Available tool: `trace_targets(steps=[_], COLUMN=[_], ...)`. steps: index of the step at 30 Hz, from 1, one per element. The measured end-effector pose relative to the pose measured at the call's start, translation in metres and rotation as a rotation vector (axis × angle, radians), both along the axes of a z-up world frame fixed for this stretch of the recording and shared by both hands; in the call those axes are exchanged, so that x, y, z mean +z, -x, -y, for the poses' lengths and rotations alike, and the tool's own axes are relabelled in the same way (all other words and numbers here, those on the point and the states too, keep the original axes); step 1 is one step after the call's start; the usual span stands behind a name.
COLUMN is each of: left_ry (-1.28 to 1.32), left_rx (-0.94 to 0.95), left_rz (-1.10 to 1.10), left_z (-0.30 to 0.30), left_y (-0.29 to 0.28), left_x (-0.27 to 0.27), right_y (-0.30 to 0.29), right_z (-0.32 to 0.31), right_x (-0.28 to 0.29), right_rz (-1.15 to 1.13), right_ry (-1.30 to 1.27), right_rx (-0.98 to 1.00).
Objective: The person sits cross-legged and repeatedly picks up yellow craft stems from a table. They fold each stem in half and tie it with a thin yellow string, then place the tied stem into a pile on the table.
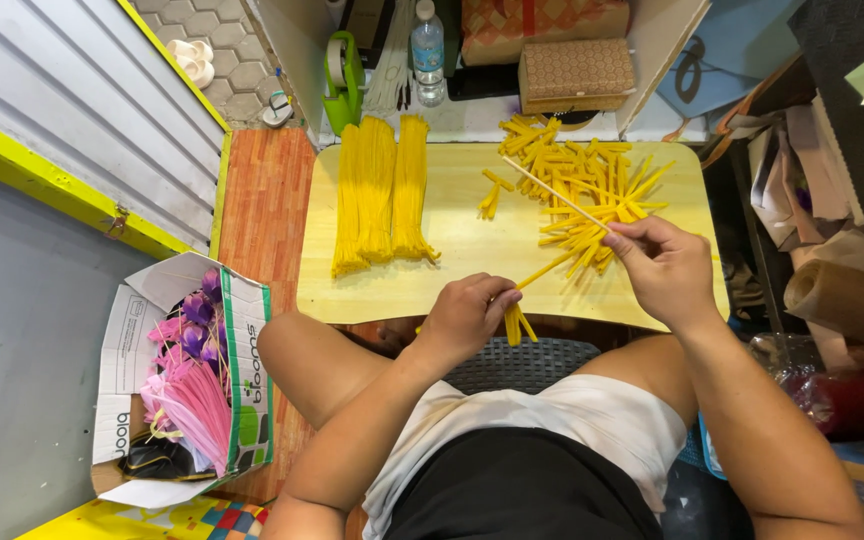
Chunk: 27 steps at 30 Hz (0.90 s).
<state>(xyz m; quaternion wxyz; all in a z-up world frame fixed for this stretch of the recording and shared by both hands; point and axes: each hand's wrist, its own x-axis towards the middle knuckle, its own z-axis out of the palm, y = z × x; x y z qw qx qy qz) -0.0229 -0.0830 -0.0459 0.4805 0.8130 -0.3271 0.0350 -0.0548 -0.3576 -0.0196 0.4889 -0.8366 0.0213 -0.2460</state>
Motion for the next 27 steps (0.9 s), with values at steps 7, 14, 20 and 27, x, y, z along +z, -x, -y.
trace_targets(steps=[7, 14, 20, 27], left_ry=[-0.355, -0.359, -0.266, -0.416], left_rx=[-0.014, -0.042, -0.137, -0.08], left_rz=[0.621, 0.8, 0.86, 0.929], left_z=[-0.024, -0.045, -0.026, -0.049], left_y=[0.003, -0.027, 0.019, -0.035], left_x=[0.058, 0.036, 0.039, 0.039], right_y=[0.018, 0.039, 0.013, 0.037], right_z=[-0.007, -0.031, -0.045, -0.058], right_x=[-0.014, 0.024, 0.002, 0.042], right_rz=[0.176, 0.086, 0.019, 0.017], right_ry=[1.17, 0.232, 0.261, 0.765], right_rx=[-0.091, 0.594, 0.061, 0.737])
